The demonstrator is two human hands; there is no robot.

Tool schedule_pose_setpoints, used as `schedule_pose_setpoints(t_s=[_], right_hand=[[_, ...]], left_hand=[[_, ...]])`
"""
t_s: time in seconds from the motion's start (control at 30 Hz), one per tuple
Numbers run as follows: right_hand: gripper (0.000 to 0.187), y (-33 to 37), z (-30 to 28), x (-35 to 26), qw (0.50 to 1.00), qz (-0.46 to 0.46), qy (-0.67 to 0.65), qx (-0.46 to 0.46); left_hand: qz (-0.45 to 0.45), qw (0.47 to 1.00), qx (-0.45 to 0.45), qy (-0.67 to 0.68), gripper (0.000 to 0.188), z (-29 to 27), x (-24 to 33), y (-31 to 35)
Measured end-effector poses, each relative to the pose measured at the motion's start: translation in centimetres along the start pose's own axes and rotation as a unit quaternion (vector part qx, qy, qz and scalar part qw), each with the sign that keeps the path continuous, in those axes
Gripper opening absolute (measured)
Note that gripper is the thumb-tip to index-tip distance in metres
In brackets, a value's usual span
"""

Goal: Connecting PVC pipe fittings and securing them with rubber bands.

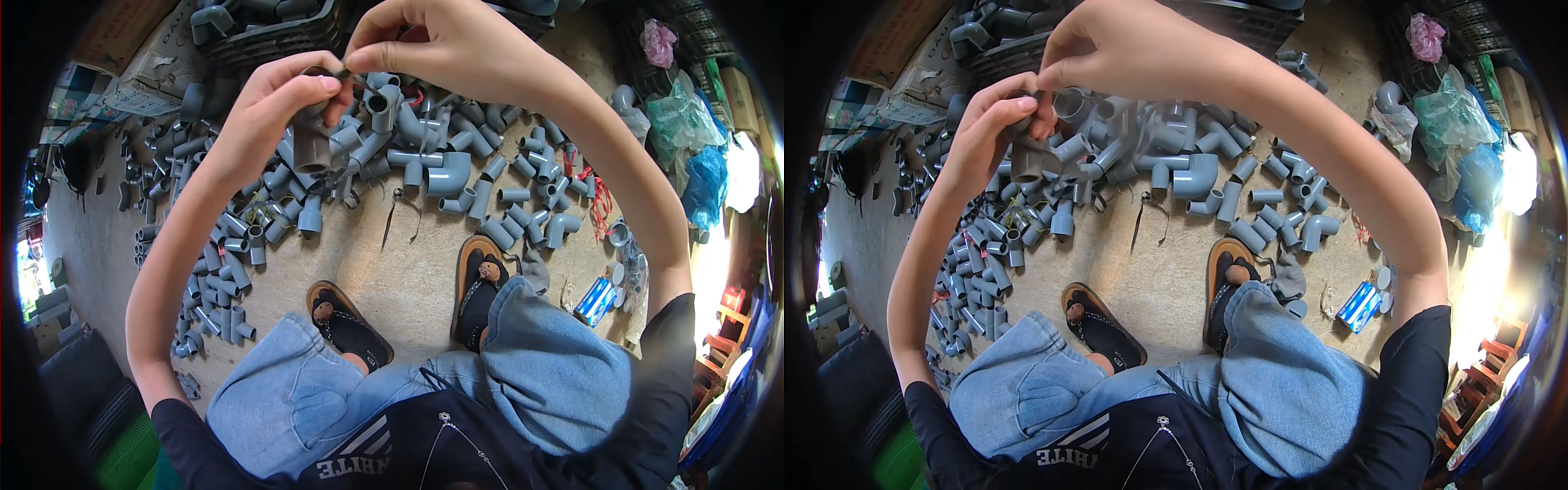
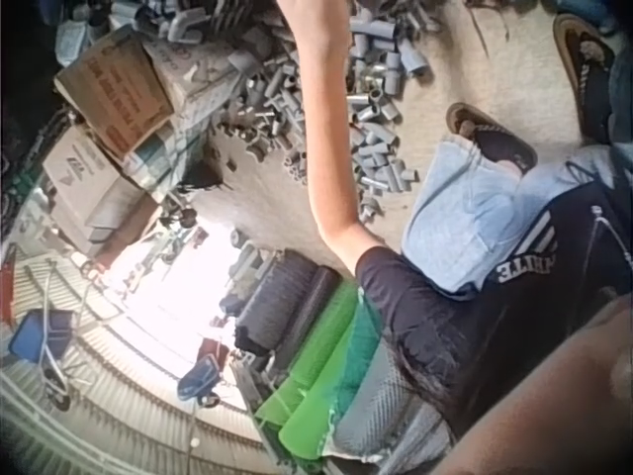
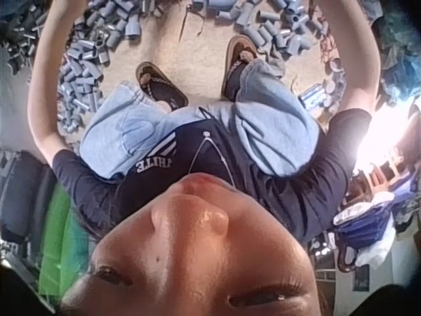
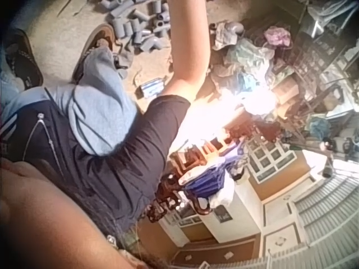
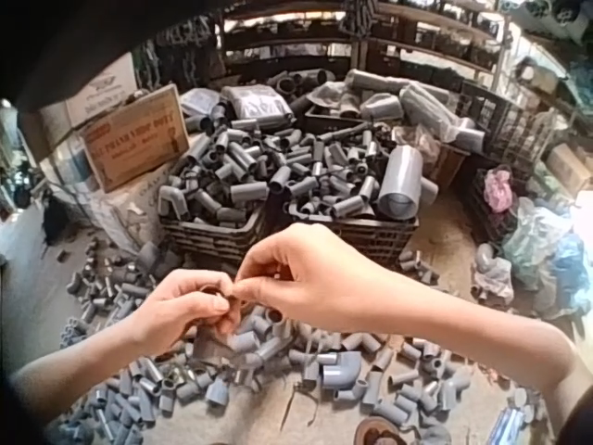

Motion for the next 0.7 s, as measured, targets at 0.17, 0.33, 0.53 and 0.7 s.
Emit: schedule_pose_setpoints(t_s=[0.17,0.33,0.53,0.7], right_hand=[[0.038,1.0,-0.1,2.3,0.962,0.108,-0.246,-0.054],[0.035,1.1,1.6,5.1,0.991,0.093,-0.094,-0.012],[0.033,0.2,3.8,4.2,0.994,-0.095,-0.058,-0.004],[0.027,-0.9,3.6,3.6,0.998,-0.002,-0.059,-0.027]], left_hand=[[-0.005,0.992,0.015,0.122,0.036,-0.2,-0.6,0.9],[-0.007,0.990,0.003,0.139,0.046,0.4,-0.4,1.2],[-0.021,0.993,0.011,0.120,0.045,0.2,-0.5,1.1],[-0.072,0.997,-0.024,0.017,0.037,-1.3,-1.6,1.1]])
Point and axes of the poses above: each hand's wrist, its own y-axis away from the middle knuckle, its own z-axis out of the palm, x = y × z, the point moved 6 cm from there along -y, towards the middle knuckle, and after that the axes turned 9 degrees about -x, right-handed, at the moved point
